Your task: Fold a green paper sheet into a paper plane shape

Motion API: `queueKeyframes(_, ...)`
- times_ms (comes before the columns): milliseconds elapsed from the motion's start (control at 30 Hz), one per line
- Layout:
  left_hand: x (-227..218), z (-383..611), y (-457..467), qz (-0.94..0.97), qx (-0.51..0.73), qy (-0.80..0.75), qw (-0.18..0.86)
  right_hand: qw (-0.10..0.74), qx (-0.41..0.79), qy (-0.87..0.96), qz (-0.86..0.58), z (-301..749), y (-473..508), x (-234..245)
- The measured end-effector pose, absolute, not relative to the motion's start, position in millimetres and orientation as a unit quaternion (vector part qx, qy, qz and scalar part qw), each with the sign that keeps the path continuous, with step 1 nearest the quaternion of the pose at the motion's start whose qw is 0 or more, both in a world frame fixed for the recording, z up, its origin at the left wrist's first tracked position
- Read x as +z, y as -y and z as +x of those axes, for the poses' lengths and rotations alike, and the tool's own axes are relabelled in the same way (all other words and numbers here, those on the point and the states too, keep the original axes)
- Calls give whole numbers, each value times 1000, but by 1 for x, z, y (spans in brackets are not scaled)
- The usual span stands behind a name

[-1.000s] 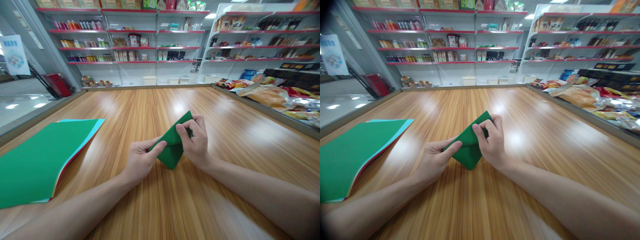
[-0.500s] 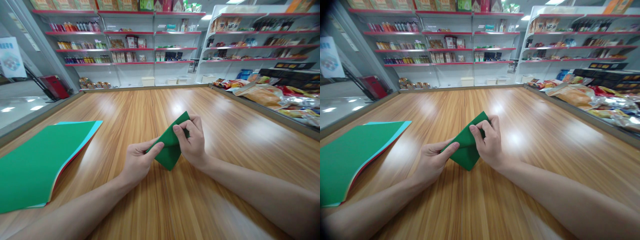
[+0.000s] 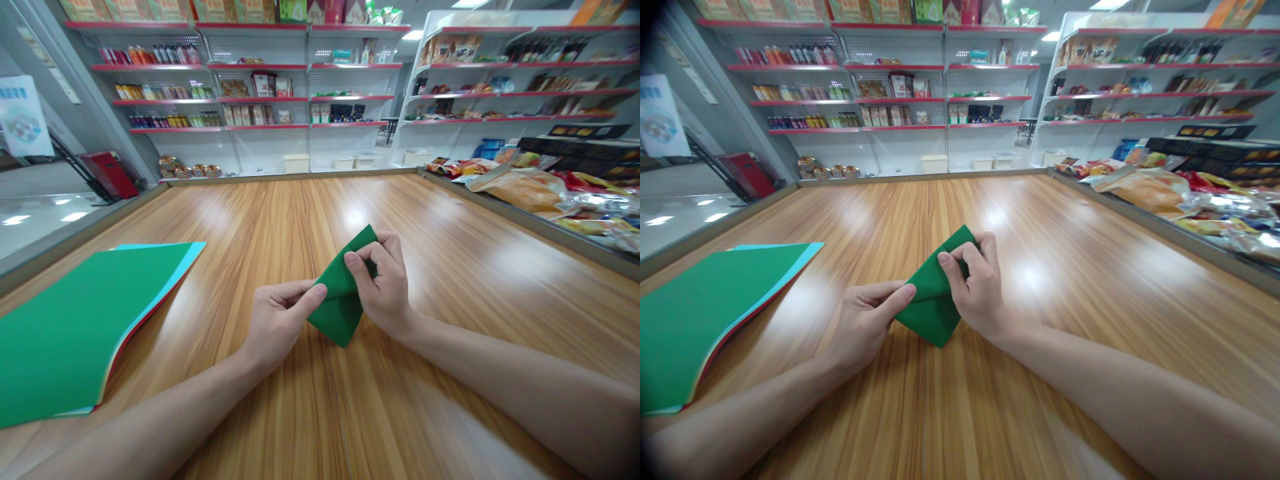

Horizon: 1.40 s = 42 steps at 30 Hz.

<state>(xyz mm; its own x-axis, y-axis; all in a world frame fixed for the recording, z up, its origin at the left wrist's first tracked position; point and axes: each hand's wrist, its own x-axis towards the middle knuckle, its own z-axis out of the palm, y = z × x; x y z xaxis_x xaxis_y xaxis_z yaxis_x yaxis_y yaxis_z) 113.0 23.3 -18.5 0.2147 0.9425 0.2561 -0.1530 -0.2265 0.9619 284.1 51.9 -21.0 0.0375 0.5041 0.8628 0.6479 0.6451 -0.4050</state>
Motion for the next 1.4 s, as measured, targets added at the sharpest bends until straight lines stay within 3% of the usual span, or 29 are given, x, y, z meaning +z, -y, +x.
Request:
queueKeyframes(500,-18,116,-20,608,546,-394,421,592,-65,690,-411,285,-52,-21)
queueKeyframes(1400,-20,118,-22,614,567,-404,372,585,-47,688,-427,283,-52,-23)
